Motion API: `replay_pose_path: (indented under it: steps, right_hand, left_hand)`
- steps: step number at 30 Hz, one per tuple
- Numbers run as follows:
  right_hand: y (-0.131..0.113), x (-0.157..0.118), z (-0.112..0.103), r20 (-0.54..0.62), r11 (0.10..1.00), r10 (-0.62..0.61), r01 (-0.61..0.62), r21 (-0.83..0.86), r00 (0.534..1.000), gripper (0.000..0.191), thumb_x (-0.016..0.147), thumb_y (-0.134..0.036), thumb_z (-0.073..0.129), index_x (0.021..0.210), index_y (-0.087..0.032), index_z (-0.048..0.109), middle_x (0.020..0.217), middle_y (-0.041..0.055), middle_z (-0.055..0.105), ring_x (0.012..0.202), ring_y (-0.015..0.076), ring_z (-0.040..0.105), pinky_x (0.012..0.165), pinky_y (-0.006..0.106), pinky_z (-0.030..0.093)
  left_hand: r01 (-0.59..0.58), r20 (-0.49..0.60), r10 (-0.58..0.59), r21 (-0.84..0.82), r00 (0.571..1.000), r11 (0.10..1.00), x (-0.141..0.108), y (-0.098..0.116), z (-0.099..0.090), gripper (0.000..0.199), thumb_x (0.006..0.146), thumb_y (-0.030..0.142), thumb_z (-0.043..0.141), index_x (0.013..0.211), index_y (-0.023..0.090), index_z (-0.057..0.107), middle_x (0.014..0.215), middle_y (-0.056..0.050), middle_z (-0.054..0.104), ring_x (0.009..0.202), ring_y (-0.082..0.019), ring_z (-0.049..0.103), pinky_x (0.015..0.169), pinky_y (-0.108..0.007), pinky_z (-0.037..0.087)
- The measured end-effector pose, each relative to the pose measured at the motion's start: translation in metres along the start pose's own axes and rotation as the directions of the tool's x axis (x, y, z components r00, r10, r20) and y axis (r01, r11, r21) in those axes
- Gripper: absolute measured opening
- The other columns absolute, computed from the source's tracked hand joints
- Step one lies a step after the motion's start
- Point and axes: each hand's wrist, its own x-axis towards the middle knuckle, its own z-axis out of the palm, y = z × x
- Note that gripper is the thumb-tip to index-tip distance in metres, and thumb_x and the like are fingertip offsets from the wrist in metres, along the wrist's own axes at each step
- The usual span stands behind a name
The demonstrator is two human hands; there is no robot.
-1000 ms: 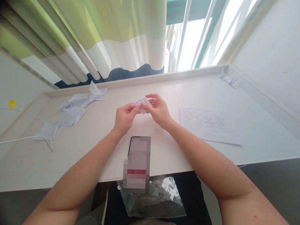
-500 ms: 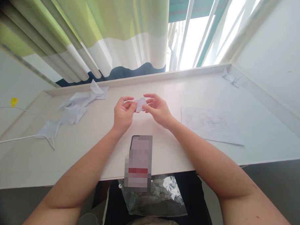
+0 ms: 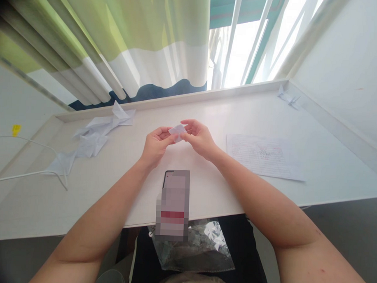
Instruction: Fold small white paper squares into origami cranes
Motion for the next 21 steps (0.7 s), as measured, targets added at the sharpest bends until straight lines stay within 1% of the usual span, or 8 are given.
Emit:
replay_pose_path:
  steps: [3,6,8,10,12,14,17,21]
  right_hand:
    - [0.0001,-0.0005,-0.0004,0.024,0.999,-0.002,0.003,-0.045,1.0,0.036,0.08,-0.048,0.091,0.1,-0.021,0.076,0.095,0.0041,0.079,0.086,0.0183,0.072,0.082,0.036,0.057]
    - [-0.0025,-0.0015,-0.0002,0.048,0.998,-0.012,0.015,-0.065,0.999,0.038,0.082,-0.055,0.09,0.088,-0.021,0.075,0.088,0.0041,0.078,0.081,0.0173,0.071,0.077,0.035,0.056]
    - [-0.005,-0.0019,0.0001,0.039,0.999,-0.022,0.024,-0.047,0.999,0.041,0.08,-0.058,0.09,0.086,-0.021,0.074,0.085,0.0035,0.078,0.077,0.0167,0.069,0.073,0.034,0.056]
    - [-0.0073,-0.0022,0.0003,0.022,0.999,-0.025,0.026,-0.022,0.999,0.043,0.079,-0.06,0.091,0.085,-0.021,0.073,0.083,0.0033,0.077,0.075,0.0163,0.068,0.071,0.034,0.057]
    - [-0.0087,-0.0023,0.0005,0.009,1.0,-0.021,0.021,-0.008,1.0,0.045,0.078,-0.061,0.092,0.083,-0.021,0.072,0.082,0.0027,0.077,0.073,0.0158,0.068,0.07,0.033,0.058]
    - [-0.0089,-0.0024,0.0004,0.014,1.0,-0.012,0.012,-0.005,1.0,0.046,0.077,-0.061,0.093,0.082,-0.021,0.071,0.08,0.0022,0.076,0.071,0.0153,0.067,0.069,0.033,0.058]
    - [-0.0081,-0.0024,0.0002,0.044,1.0,0.004,-0.003,-0.026,0.999,0.048,0.078,-0.064,0.091,0.082,-0.02,0.072,0.075,0.002,0.074,0.068,0.0146,0.066,0.066,0.031,0.057]
    - [-0.0083,-0.0033,0.0007,0.046,0.997,0.02,-0.016,-0.077,0.999,0.053,0.081,-0.07,0.087,0.08,-0.019,0.073,0.068,0.0019,0.072,0.058,0.0124,0.062,0.054,0.028,0.052]
  left_hand:
    - [-0.05,-0.002,0.05,0.016,0.999,0.999,-0.0003,-0.0003,0.0004,0.048,0.069,0.043,0.102,0.097,0.018,0.072,0.085,-0.002,0.079,0.08,-0.016,0.075,0.08,-0.032,0.061]
    - [-0.062,0.022,0.062,0.027,0.998,0.998,-0.001,0.0001,0.0002,0.053,0.07,0.045,0.102,0.104,0.02,0.07,0.082,0.0,0.078,0.079,-0.017,0.075,0.078,-0.032,0.06]
    - [-0.015,0.059,0.013,0.029,0.998,0.999,-0.0016,0.0009,-0.0003,0.054,0.072,0.05,0.101,0.105,0.02,0.069,0.085,-0.002,0.079,0.078,-0.017,0.077,0.076,-0.032,0.06]
    - [0.045,0.111,-0.051,0.052,0.992,0.998,-0.0022,0.0017,-0.0007,0.053,0.076,0.058,0.096,0.099,0.018,0.071,0.088,-0.005,0.081,0.078,-0.018,0.078,0.076,-0.032,0.06]
    - [0.071,0.146,-0.081,0.075,0.986,0.995,-0.0026,0.0023,-0.0009,0.054,0.079,0.064,0.092,0.092,0.016,0.072,0.086,-0.007,0.082,0.076,-0.019,0.078,0.076,-0.033,0.06]
    - [0.058,0.147,-0.069,0.078,0.987,0.995,-0.0027,0.0027,-0.0007,0.055,0.078,0.066,0.092,0.088,0.016,0.072,0.082,-0.007,0.081,0.074,-0.019,0.077,0.076,-0.033,0.06]
    - [0.033,0.151,-0.044,0.076,0.988,0.997,-0.0027,0.0033,-0.0002,0.056,0.074,0.065,0.095,0.09,0.016,0.073,0.081,-0.006,0.081,0.072,-0.018,0.076,0.076,-0.034,0.06]
    - [0.028,0.152,-0.041,0.083,0.988,0.996,-0.0032,0.0043,-0.0005,0.057,0.072,0.063,0.098,0.094,0.015,0.076,0.082,-0.006,0.081,0.075,-0.018,0.076,0.079,-0.035,0.06]
